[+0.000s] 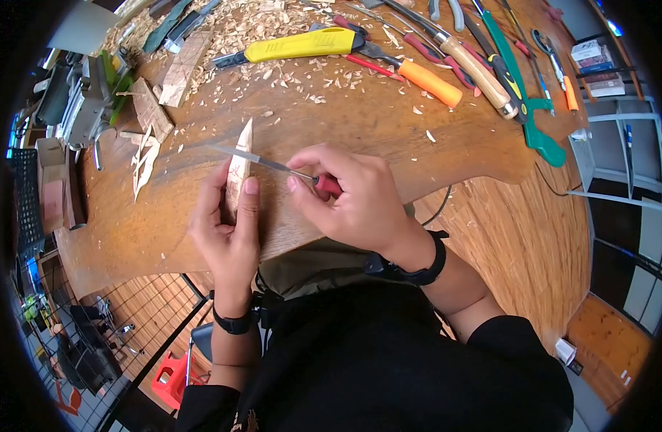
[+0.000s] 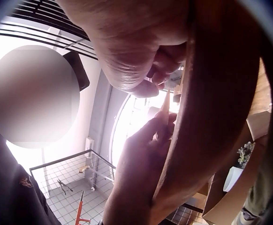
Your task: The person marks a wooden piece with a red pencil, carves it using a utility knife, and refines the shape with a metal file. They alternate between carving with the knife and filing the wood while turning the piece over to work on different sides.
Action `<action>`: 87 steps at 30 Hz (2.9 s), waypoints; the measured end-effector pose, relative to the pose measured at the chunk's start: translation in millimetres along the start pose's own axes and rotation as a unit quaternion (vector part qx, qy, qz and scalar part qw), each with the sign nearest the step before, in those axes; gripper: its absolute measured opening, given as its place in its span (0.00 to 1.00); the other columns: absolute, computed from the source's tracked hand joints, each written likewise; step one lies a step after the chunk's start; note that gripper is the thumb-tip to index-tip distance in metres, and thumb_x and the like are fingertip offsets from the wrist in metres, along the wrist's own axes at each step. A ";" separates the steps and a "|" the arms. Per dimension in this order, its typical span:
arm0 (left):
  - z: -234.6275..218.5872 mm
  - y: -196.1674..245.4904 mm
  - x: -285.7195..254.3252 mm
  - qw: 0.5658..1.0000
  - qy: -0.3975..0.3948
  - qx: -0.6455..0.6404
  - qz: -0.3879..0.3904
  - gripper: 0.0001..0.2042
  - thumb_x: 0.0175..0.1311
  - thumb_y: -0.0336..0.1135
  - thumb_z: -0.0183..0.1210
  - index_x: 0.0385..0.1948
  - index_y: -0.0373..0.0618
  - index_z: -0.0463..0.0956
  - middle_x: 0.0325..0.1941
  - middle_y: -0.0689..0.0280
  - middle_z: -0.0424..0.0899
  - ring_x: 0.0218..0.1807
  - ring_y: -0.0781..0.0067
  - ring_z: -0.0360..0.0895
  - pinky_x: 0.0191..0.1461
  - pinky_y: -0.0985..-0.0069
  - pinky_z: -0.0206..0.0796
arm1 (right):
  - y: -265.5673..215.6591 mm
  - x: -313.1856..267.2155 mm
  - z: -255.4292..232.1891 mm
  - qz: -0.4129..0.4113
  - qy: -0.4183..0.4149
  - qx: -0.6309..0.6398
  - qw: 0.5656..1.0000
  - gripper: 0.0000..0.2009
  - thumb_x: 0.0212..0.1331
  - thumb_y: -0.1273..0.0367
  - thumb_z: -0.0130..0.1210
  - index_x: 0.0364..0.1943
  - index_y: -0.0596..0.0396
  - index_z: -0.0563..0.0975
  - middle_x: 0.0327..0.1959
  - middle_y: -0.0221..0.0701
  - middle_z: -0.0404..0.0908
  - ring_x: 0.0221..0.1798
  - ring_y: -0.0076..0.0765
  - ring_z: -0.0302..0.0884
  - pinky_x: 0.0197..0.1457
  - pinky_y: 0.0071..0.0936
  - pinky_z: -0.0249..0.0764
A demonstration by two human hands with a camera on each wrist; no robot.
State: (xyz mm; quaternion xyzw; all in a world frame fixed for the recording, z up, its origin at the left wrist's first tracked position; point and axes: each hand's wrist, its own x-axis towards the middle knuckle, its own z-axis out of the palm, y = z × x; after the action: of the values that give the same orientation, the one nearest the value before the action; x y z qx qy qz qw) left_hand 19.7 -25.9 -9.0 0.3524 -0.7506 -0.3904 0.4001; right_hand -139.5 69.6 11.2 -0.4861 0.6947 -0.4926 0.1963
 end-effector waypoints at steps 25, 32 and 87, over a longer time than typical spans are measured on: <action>-6.5 20.0 -0.3 0.987 -0.047 -0.039 -0.148 0.14 0.76 0.35 0.57 0.54 0.33 0.79 0.32 0.60 0.87 0.34 0.79 0.80 0.41 0.78 0.72 | 0.3 -3.6 0.3 -0.012 0.022 0.007 1.000 0.07 0.57 0.75 0.67 0.39 0.54 0.83 0.20 0.25 0.78 0.19 0.16 0.69 0.24 0.18 0.64; -4.9 18.9 -1.5 0.987 -0.047 -0.046 -0.143 0.19 0.82 0.42 0.46 0.55 0.36 0.79 0.29 0.65 0.85 0.22 0.87 0.67 0.26 0.84 0.58 | 0.6 -3.6 2.8 0.002 0.009 0.004 1.000 0.07 0.58 0.72 0.65 0.39 0.51 0.82 0.20 0.30 0.78 0.19 0.27 0.78 0.25 0.25 0.71; -3.9 20.2 -6.4 0.991 0.077 -0.044 -0.102 0.10 0.69 0.26 0.65 0.47 0.38 0.76 0.34 0.73 0.78 0.27 0.93 0.66 0.31 0.91 0.56 | 1.1 0.2 2.8 0.002 -0.009 -0.035 0.999 0.06 0.61 0.70 0.64 0.40 0.54 0.82 0.22 0.35 0.81 0.24 0.33 0.83 0.28 0.28 0.76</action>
State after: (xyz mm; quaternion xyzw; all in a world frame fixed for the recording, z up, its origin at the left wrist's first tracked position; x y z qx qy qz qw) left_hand 21.6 -12.6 7.9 0.4375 -0.6599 -0.4338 0.4300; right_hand -138.0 68.1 9.0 -0.4954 0.7107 -0.4633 0.1865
